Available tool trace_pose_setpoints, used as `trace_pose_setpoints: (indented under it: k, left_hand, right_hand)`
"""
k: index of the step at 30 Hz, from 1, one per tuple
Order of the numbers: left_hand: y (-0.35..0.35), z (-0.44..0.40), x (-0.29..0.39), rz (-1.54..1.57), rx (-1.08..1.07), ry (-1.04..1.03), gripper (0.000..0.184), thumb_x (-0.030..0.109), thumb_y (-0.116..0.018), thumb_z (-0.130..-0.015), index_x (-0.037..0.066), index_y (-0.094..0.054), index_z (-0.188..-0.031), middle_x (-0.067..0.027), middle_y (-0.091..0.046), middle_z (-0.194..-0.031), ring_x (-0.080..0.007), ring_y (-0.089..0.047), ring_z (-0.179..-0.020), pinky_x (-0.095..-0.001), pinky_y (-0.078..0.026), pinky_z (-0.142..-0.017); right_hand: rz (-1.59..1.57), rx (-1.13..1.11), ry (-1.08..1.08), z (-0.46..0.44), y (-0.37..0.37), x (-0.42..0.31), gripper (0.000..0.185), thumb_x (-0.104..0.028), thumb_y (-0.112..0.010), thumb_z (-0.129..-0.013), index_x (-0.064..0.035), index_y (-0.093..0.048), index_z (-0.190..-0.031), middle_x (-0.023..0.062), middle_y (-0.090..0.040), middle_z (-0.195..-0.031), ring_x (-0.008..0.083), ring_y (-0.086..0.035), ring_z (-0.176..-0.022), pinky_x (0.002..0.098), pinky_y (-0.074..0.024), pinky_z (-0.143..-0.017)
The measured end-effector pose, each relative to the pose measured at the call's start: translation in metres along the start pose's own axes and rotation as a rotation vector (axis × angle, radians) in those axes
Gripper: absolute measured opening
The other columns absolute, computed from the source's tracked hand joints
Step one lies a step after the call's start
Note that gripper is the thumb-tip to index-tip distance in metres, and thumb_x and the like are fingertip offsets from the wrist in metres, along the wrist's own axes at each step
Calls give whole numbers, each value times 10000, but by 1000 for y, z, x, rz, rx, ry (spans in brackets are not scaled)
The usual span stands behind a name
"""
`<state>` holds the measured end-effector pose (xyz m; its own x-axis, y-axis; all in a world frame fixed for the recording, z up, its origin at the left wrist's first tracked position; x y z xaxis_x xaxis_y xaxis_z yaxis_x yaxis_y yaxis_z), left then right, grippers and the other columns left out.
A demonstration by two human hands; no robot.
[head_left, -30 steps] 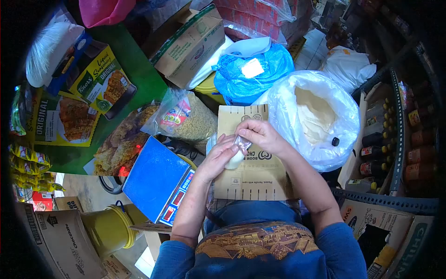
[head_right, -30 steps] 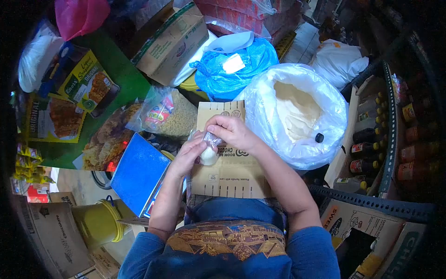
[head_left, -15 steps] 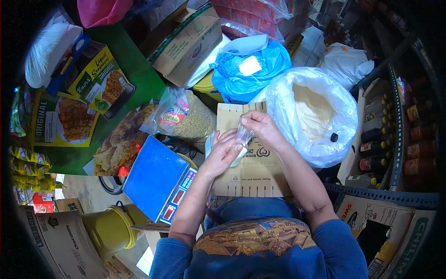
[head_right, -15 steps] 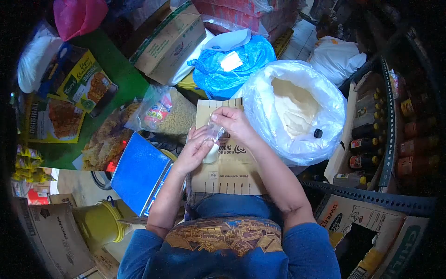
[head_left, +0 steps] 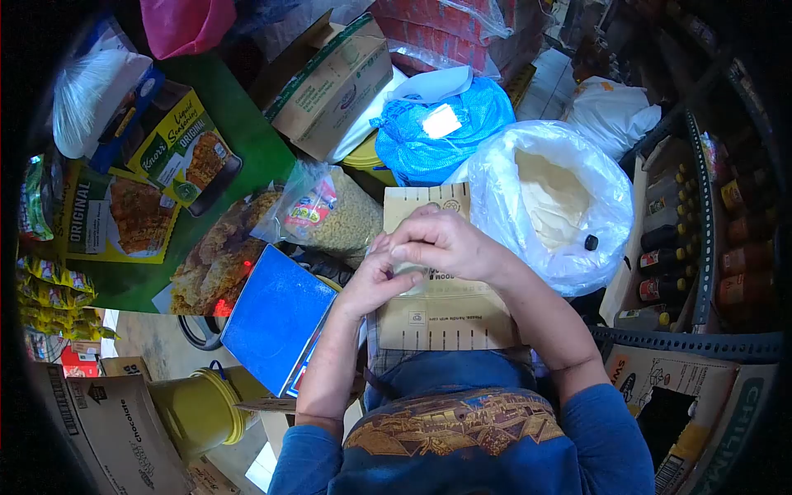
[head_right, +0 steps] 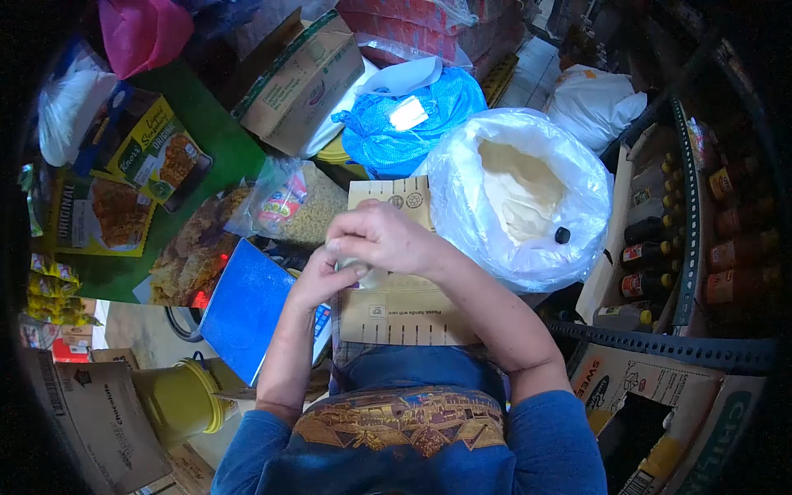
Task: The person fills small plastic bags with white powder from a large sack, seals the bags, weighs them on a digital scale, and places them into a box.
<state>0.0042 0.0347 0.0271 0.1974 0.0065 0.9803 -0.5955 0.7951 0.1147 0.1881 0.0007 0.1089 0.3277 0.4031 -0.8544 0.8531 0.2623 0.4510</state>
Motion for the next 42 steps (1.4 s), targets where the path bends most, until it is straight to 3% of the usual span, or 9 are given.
trace_pose_setpoints:
  k: [2,8,13,18,20,23,34,40,42]
  left_hand:
    - [-1,-4,17,-33,72,-280,211,171,-675,-836,65,-660,-1018,-90,-627,-1128,-244,-509,-1168,-439,-240,-1096]
    - [-8,-10,33,101,33,-292,133,114,-625,-825,72,-664,-945,-39,-661,-898,-222,-558,-1040,-397,-332,-1005]
    - [-8,-14,-16,172,18,-155,143,179,-589,-893,70,-668,-942,-60,-641,-1034,-224,-544,-1071,-379,-339,-1003]
    - [-3,-17,-17,89,35,-139,227,253,-555,-937,55,-666,-945,-80,-605,-1147,-239,-529,-1097,-390,-343,-999]
    - [0,-26,-17,-256,193,-575,275,225,-485,-1003,4,-648,-1023,-25,-632,-1009,-100,-571,-918,-256,-459,-789]
    - [-4,-23,-23,-84,109,-290,293,287,-489,-977,44,-648,-1020,-89,-610,-1131,-283,-530,-1104,-416,-327,-1013]
    - [2,-12,-7,308,30,-167,180,143,-663,-870,28,-677,-1007,-63,-605,-1121,-184,-521,-1095,-315,-407,-928]
    - [3,-15,-8,351,4,-270,175,137,-559,-891,35,-679,-969,-97,-605,-1150,-238,-498,-1154,-347,-359,-998]
    - [2,-14,-10,431,7,-233,196,138,-519,-898,37,-677,-957,-104,-606,-1143,-254,-490,-1168,-360,-339,-1018]
  right_hand:
    - [77,-23,56,-4,-1,-20,135,-167,-610,-905,-49,-667,-936,61,-681,-871,198,-613,-849,341,-444,-854]
    - [112,183,63,11,15,-16,118,-160,-612,-903,-57,-658,-868,51,-665,-821,175,-605,-810,366,-413,-887]
    - [116,201,39,13,1,10,126,-147,-632,-896,-29,-639,-853,54,-627,-766,174,-599,-718,336,-452,-790]
    - [-346,74,-326,6,0,14,216,-233,-677,-873,-23,-631,-871,44,-555,-713,194,-596,-674,369,-418,-840]
    - [-44,179,-156,3,-1,14,209,-232,-677,-865,-29,-630,-881,54,-571,-732,209,-607,-710,379,-406,-862]
    - [333,185,-41,3,-2,22,178,-208,-666,-850,-39,-630,-895,73,-603,-778,240,-616,-783,393,-396,-878]
    - [240,14,40,-3,1,-7,89,-110,-613,-846,-51,-649,-902,115,-638,-839,302,-607,-853,407,-435,-833]
    - [-177,251,-228,7,-5,28,148,-134,-602,-879,0,-660,-854,101,-629,-732,204,-617,-673,342,-484,-632]
    - [-239,262,-277,10,-7,36,154,-109,-590,-939,31,-647,-917,32,-627,-822,80,-582,-726,243,-487,-637]
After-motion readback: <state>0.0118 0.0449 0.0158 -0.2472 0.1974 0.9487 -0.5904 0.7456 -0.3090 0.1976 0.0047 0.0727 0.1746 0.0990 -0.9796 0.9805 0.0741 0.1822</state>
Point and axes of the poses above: each hand's wrist, its own z-axis away from the middle knuckle, its own y-axis out of the back of the hand, x = y × z, the point moved 1 cm from there along -z, towards the middle knuckle
